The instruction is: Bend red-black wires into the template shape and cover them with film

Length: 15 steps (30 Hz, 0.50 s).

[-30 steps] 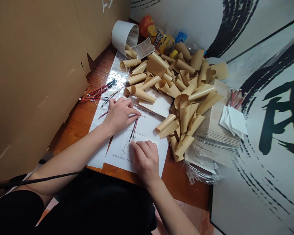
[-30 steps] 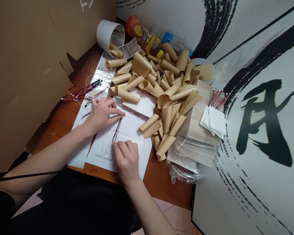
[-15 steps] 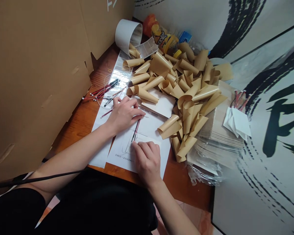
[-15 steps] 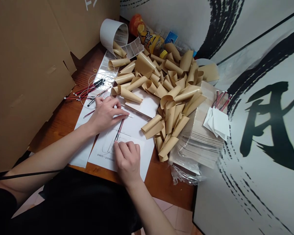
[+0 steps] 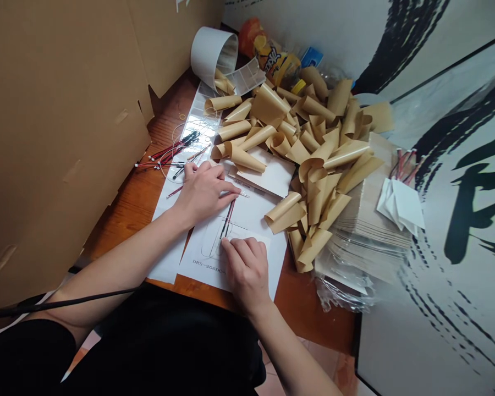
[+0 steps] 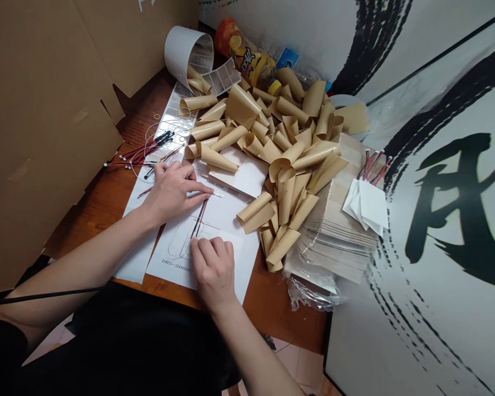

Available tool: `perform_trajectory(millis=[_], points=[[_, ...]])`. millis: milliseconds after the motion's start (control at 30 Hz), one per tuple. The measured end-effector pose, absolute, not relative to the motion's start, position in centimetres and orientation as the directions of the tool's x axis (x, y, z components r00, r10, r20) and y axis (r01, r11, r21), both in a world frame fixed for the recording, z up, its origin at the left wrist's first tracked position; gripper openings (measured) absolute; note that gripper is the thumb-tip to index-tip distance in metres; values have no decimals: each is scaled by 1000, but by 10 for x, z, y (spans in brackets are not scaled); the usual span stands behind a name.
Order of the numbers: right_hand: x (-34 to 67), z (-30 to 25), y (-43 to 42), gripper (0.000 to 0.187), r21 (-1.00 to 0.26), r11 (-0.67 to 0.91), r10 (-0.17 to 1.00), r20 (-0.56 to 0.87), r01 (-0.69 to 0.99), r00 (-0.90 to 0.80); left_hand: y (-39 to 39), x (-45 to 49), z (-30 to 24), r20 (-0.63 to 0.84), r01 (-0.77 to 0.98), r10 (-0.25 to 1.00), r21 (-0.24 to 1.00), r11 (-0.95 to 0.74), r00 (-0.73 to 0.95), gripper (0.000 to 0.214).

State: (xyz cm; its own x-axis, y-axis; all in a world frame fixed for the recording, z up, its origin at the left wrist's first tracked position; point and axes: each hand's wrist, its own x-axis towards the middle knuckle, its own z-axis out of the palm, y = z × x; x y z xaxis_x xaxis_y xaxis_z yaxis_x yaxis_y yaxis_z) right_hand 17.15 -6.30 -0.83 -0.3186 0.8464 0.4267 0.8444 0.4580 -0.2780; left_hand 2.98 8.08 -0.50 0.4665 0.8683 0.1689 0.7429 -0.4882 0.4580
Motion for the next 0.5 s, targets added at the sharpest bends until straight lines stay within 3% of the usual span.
perform_trajectory(millis=[500], points=[[179, -11, -57, 20, -266, 516, 826, 405, 814, -391, 82, 27, 0, 85, 745, 878, 494, -448, 471, 26]])
